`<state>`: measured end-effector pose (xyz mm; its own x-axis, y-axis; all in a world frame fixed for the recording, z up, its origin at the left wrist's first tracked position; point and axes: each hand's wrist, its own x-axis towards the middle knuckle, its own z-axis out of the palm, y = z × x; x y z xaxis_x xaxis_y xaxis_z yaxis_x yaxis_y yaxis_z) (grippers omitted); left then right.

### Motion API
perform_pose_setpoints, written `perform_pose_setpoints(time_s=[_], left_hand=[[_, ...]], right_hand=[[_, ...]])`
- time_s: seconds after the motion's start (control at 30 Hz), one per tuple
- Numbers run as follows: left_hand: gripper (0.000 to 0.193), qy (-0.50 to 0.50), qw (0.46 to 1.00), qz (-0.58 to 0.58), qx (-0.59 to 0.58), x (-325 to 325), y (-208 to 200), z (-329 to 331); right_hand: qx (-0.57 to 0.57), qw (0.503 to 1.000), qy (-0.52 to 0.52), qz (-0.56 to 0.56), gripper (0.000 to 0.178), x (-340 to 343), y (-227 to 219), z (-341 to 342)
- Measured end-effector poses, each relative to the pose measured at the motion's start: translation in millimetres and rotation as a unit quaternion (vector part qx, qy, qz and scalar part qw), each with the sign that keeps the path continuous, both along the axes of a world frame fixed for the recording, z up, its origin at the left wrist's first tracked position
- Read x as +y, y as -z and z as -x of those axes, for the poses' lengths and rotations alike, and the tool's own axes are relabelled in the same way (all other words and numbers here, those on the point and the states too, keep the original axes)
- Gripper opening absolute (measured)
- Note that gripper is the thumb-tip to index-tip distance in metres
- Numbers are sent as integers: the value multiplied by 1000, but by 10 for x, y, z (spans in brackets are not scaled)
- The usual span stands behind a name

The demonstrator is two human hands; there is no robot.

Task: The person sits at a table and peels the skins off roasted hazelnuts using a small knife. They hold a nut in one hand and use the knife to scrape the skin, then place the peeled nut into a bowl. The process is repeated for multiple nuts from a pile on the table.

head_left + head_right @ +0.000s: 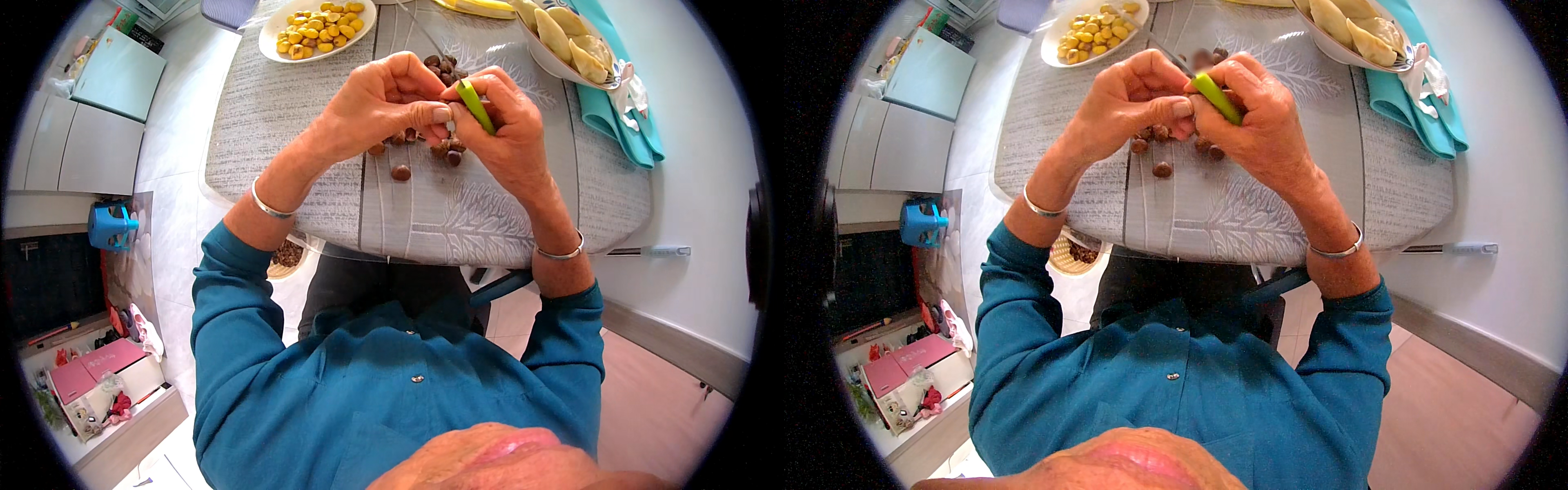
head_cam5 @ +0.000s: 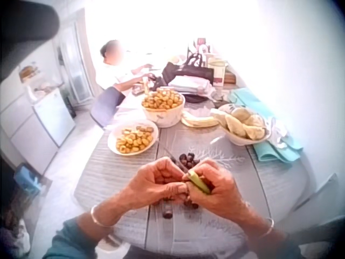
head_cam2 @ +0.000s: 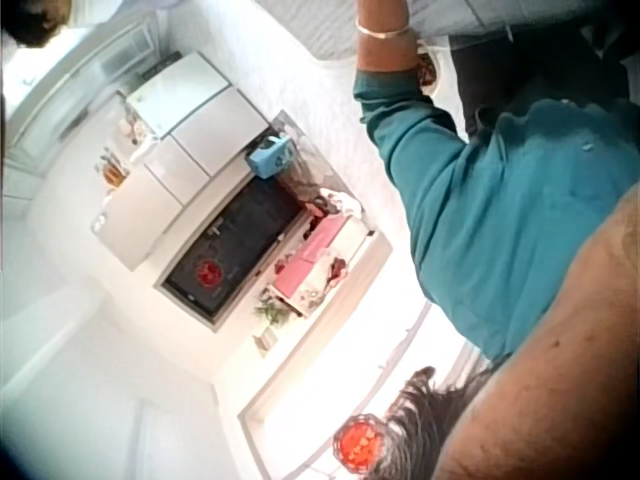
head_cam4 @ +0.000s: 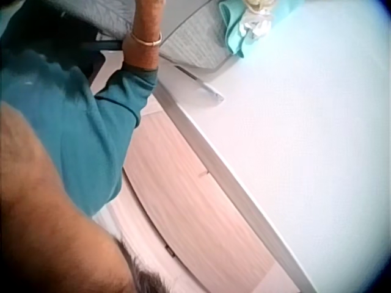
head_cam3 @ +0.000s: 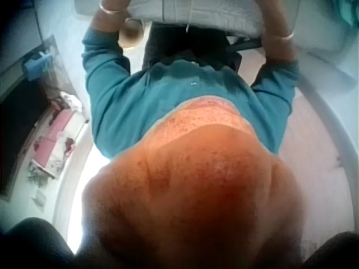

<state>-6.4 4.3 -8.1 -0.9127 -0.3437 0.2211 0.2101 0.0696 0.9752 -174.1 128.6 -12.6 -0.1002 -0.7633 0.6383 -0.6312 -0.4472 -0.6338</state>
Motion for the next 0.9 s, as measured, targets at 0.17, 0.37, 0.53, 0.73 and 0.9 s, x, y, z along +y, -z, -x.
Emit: perform_pose_setpoints(time_s=[0.17, 0.37, 0.53, 0.73, 0.9], left_hand=[[20, -39, 998, 43, 25, -27, 126, 45], [16, -65, 991, 104, 49, 9, 197, 112], [14, -69, 993, 85, 34, 32, 224, 96], [21, -31, 999, -21, 33, 49, 108, 85], [26, -13, 987, -152, 42, -45, 103, 54]], right_hand=[[89, 993, 46, 63, 18, -50, 72, -7], [46, 994, 95, 33, 12, -64, 144, -45], [-8, 993, 122, 0, 8, -69, 128, -11], [-107, 981, 132, -98, 12, -29, 108, 46], [15, 975, 151, -160, 17, 7, 109, 220]])
